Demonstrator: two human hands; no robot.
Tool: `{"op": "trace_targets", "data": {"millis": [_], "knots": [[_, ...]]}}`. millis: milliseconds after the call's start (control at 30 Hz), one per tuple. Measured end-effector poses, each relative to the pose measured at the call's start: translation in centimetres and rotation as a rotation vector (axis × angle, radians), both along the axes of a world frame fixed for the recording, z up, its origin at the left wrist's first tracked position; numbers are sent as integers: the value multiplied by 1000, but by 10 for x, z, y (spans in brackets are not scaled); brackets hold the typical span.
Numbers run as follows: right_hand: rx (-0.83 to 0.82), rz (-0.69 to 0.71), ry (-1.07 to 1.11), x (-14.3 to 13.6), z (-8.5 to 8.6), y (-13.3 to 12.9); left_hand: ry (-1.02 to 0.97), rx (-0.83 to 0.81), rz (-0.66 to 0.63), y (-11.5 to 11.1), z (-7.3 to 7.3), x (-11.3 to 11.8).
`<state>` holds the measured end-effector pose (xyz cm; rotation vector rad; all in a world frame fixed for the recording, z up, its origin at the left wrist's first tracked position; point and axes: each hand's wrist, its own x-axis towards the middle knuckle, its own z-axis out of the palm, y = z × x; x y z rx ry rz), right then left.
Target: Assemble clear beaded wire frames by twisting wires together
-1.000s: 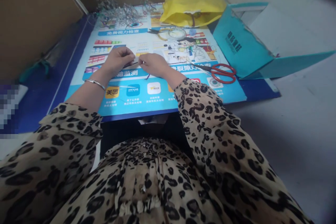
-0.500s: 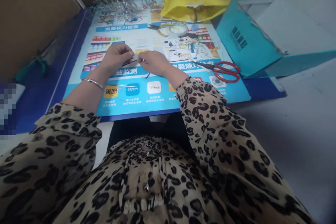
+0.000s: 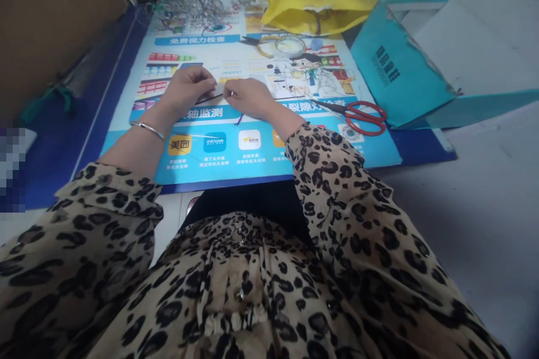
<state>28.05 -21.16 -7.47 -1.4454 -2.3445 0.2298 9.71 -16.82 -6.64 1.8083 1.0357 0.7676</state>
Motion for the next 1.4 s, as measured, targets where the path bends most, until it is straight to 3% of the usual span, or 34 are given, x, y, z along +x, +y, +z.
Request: {"op": "trace_targets", "data": {"millis": [500, 633, 700, 767, 900, 1000, 1100, 1200, 1400], "knots": [[-10, -31, 3, -1, 4, -7, 40, 43, 33, -1, -2, -3], [-68, -72, -12, -5, 16, -13, 64, 171, 55, 0, -2, -1], [-130, -113, -29, -7, 27, -6, 122, 277, 50, 6, 0, 2], [-93, -137, -64, -10, 39, 10, 123, 340, 59, 16, 2, 3], [32, -248, -115, -19, 52, 55, 84, 394, 216, 46, 2, 0], [46, -299, -152, -28, 38, 78, 58, 342, 293, 62, -4, -6], [23, -293, -204, -33, 15, 83, 57, 286, 267, 67, -10, -10], [100, -302, -274, -33, -1, 86, 84, 268, 253, 69, -11, -13], [185, -390, -345, -34, -4, 98, 211, 357, 352, 68, -7, -26]]}}
